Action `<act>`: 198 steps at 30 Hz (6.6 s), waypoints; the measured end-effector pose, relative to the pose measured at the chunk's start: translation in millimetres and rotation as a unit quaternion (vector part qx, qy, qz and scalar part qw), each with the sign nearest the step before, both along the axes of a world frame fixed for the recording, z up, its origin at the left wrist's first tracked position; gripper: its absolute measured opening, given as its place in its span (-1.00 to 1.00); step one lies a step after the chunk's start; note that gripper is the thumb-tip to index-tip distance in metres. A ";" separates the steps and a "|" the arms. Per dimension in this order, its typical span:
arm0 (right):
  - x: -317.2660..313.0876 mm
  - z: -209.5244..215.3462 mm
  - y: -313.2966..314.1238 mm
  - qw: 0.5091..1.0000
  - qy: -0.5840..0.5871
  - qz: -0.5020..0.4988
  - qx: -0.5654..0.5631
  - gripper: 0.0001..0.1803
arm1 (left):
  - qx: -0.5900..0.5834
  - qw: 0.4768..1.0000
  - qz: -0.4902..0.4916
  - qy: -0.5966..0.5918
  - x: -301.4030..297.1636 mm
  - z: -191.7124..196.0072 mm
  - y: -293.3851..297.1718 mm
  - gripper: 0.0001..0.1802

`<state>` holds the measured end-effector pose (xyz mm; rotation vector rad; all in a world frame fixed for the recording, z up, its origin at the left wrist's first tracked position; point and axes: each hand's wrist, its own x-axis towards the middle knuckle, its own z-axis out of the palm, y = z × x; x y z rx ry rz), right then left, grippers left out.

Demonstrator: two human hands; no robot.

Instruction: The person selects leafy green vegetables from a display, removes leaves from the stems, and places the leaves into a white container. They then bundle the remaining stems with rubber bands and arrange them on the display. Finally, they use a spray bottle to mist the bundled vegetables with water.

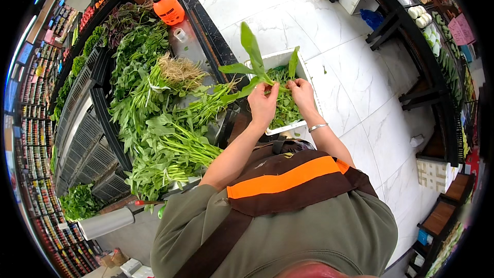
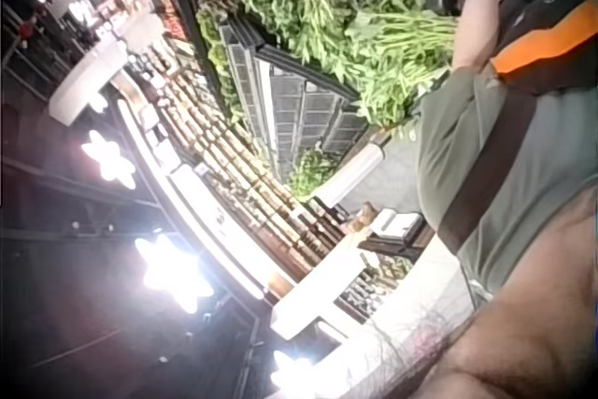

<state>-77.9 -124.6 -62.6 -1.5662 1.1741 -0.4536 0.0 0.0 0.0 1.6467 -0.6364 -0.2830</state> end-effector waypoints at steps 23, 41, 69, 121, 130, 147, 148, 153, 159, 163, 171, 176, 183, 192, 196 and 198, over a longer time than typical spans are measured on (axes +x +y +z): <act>6.1 21.8 -19.1 0.953 -0.017 0.290 -0.090 -0.80 | -0.101 0.977 0.042 0.184 67.5 -14.8 6.6 -0.75; 13.4 -74.1 -24.5 0.943 -0.029 0.028 0.330 -0.45 | -0.104 0.971 0.212 -0.027 87.9 52.3 76.0 -0.86; 74.1 -7.1 82.9 0.747 0.180 0.546 -0.333 -0.71 | 0.097 0.920 0.322 0.200 68.9 13.7 300.7 -0.76; 264.6 98.4 66.3 0.656 0.021 0.682 -0.321 -0.66 | 0.434 0.889 0.131 -0.073 65.3 -60.4 250.3 -0.61; 147.5 120.9 -45.7 0.863 -0.126 0.475 0.116 -0.62 | 0.422 0.896 0.110 -0.081 82.7 -48.7 210.8 -0.63; -17.7 25.0 -10.9 0.950 -0.226 0.155 0.147 -0.58 | 0.052 0.988 -0.045 0.135 63.0 -7.8 -25.6 -0.41; -20.7 18.4 -13.4 0.953 -0.227 0.159 0.121 -0.58 | 0.013 0.982 -0.076 0.174 58.2 -4.2 -31.2 -0.44; -30.5 19.4 -15.6 0.953 -0.236 0.143 0.123 -0.62 | 0.020 0.930 -0.214 0.299 53.8 -8.4 -45.6 -0.62; -35.0 7.2 -19.5 0.929 -0.309 0.077 0.186 -0.73 | 0.092 0.921 -0.196 0.325 60.4 -30.5 -53.8 -0.75; -35.3 0.8 -29.1 0.922 -0.346 0.066 0.163 -0.80 | 0.054 0.903 -0.182 0.385 54.2 -17.9 -47.0 -0.75; -32.9 6.4 -31.1 0.905 -0.358 0.023 0.230 -0.72 | -0.009 0.876 -0.127 0.465 53.8 -7.1 -36.0 -0.70; -30.2 -4.6 -35.3 0.934 -0.298 0.021 0.195 -0.74 | -0.049 0.878 -0.170 0.445 56.2 -13.9 -32.7 -0.67; -36.0 10.4 -23.1 0.903 -0.307 0.092 0.286 -0.57 | -0.061 0.881 -0.183 0.432 58.5 -15.4 -35.8 -0.64; -41.8 30.7 -8.7 0.880 -0.334 0.120 0.315 -0.35 | -0.061 0.873 -0.209 0.436 62.5 -13.4 -46.0 -0.65; -40.2 18.7 -8.5 0.888 -0.349 0.127 0.269 -0.30 | -0.055 0.898 -0.210 0.383 62.2 -8.7 -47.6 -0.67; -40.1 19.8 -8.7 0.889 -0.351 0.115 0.269 -0.28 | -0.045 0.911 -0.205 0.354 65.8 -8.4 -46.5 -0.67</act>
